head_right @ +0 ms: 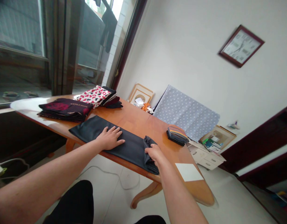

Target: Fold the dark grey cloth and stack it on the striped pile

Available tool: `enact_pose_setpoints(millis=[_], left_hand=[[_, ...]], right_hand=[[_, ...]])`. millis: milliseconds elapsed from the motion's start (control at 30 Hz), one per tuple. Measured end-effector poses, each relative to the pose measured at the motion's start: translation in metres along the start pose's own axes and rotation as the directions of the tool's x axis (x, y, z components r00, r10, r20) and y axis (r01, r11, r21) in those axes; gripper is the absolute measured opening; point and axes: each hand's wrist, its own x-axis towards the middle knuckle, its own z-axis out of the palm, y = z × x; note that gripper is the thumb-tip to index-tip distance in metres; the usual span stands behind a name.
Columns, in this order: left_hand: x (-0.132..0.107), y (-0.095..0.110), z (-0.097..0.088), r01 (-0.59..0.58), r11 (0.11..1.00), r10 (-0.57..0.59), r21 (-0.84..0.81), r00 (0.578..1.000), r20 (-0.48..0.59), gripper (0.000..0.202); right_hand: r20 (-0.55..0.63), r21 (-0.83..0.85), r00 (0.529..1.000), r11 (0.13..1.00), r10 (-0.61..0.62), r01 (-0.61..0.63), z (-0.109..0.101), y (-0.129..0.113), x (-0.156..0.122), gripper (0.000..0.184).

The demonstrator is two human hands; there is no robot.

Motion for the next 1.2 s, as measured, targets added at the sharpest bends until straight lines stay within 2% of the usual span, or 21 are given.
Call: enact_pose_setpoints(millis=[100,233,333,433,500,600,667,800,1067,1133,1200], left_hand=[[0.000,0.000,0.000,-0.003,1.000,0.003,-0.004,1.000,-0.013,0.082],[-0.001,0.001,-0.002,0.005,1.000,-0.005,0.001,1.000,-0.015,0.082],[-0.002,0.001,-0.002,0.004,1.000,-0.004,0.008,1.000,-0.003,0.081],[-0.002,0.002,-0.002,0.005,1.000,-0.005,0.004,1.000,-0.004,0.081],[-0.002,0.002,-0.002,0.008,1.000,-0.008,-0.001,1.000,-0.005,0.081],[-0.002,0.002,-0.002,0.013,1.000,-0.013,0.000,1.000,0.001,0.080],[-0.003,0.002,-0.003,0.018,1.000,-0.018,-0.003,1.000,0.007,0.080],[-0.003,0.003,-0.005,0.022,1.000,-0.022,-0.010,1.000,0.014,0.080],[-0.007,0.006,-0.011,0.033,0.999,-0.032,-0.011,0.999,0.036,0.080],[-0.011,0.008,-0.015,0.047,0.999,-0.047,-0.011,0.998,0.048,0.081],[-0.013,0.010,-0.017,0.055,0.998,-0.054,-0.017,0.996,0.065,0.083]], right_hand=[[0.007,0.011,0.999,0.999,-0.044,0.044,0.003,-0.001,0.000,0.033],[0.029,-0.001,0.994,0.995,-0.104,0.104,0.006,0.001,0.003,0.030],[-0.067,-0.055,0.983,0.984,-0.173,0.170,0.000,0.005,0.012,0.039],[-0.194,-0.183,0.942,0.954,-0.272,0.238,-0.006,0.012,0.023,0.037],[-0.223,-0.271,0.918,0.926,-0.328,0.265,-0.004,0.016,0.029,0.036],[-0.181,-0.348,0.907,0.887,-0.380,0.303,0.010,0.021,0.034,0.044],[-0.084,-0.416,0.917,0.850,-0.389,0.322,0.023,0.021,0.036,0.050],[0.081,-0.574,0.950,0.765,-0.302,0.292,0.041,0.023,0.033,0.061],[0.138,-0.581,0.946,0.749,-0.293,0.317,0.036,0.022,0.037,0.066],[0.101,-0.594,0.947,0.745,-0.304,0.303,0.036,0.024,0.041,0.065],[0.009,-0.624,0.944,0.736,-0.331,0.264,0.041,0.030,0.046,0.067]])
